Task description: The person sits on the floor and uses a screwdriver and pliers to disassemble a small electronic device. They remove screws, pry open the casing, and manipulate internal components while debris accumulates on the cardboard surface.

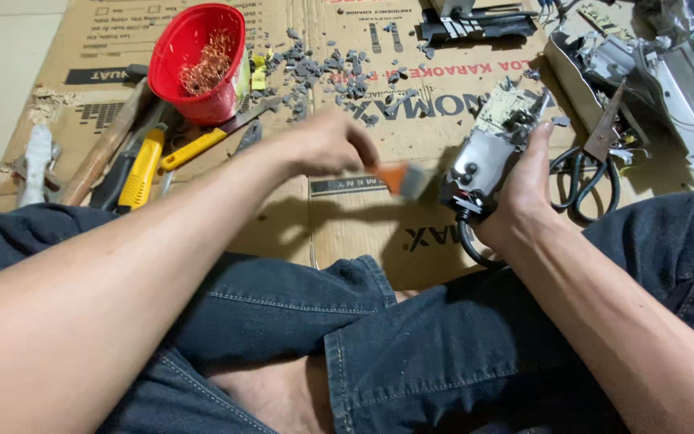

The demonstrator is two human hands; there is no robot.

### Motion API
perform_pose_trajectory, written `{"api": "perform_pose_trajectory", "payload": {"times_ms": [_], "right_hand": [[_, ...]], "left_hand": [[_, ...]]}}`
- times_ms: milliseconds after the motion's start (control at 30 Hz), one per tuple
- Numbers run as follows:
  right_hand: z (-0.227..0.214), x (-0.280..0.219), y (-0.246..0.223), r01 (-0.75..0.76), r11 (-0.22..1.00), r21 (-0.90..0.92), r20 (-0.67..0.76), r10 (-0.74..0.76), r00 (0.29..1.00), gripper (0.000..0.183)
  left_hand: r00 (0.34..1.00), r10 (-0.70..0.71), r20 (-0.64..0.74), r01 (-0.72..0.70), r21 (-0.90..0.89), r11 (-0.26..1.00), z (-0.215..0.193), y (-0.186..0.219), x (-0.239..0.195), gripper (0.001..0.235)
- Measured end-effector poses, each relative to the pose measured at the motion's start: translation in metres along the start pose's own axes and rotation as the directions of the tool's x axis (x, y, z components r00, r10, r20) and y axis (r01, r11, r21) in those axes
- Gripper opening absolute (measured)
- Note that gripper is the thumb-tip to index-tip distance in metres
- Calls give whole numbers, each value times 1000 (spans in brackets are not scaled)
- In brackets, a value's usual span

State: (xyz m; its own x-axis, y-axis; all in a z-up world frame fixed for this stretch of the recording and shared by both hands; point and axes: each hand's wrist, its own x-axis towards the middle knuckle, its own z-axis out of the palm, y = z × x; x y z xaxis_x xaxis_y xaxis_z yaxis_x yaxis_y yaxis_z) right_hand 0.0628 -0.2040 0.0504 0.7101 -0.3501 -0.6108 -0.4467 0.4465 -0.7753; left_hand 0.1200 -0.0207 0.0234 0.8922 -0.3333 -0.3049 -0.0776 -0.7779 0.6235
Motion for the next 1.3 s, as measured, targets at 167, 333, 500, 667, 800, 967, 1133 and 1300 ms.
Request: {"api": "perform_pose_trajectory", "payload": {"times_ms": [167, 333, 500, 667, 800, 967, 1133, 1300], "right_hand": [[-13, 3, -4, -8, 1000, -19, 1, 8, 1000, 79], [-12, -1, -4, -32, 998, -46, 36, 34, 999, 75], [-8, 24, 17, -37, 978, -205, 238, 87, 967, 49], [-3, 15, 37, 123, 698, -706, 241, 74, 968, 63], [22, 6, 47, 326, 28, -945, 326, 2, 945, 88], [0, 66, 48, 520, -267, -812, 566, -141, 812, 69], [-6, 88, 55, 537, -407, -739, 664, -302, 685, 45], [10, 58, 59, 634, -347, -691, 693, -69, 718, 59]], "left_hand": [[990, -52, -134, 63, 79, 995, 23, -18, 54, 22], [815, -391, -428, 332, -208, 920, -23, 1, 25, 17], [589, -339, -733, 253, -231, 940, -26, -83, -18, 39], [581, -451, -678, 423, -222, 879, -7, -95, -94, 24], [708, -584, -397, 656, 62, 752, -3, -95, -83, 54], [910, -119, -398, 269, 345, 899, 15, -95, -72, 44], [975, 33, -219, 80, 486, 870, 34, -106, -52, 44], [942, 69, -328, 138, 566, 813, 42, -135, -34, 37]]}}
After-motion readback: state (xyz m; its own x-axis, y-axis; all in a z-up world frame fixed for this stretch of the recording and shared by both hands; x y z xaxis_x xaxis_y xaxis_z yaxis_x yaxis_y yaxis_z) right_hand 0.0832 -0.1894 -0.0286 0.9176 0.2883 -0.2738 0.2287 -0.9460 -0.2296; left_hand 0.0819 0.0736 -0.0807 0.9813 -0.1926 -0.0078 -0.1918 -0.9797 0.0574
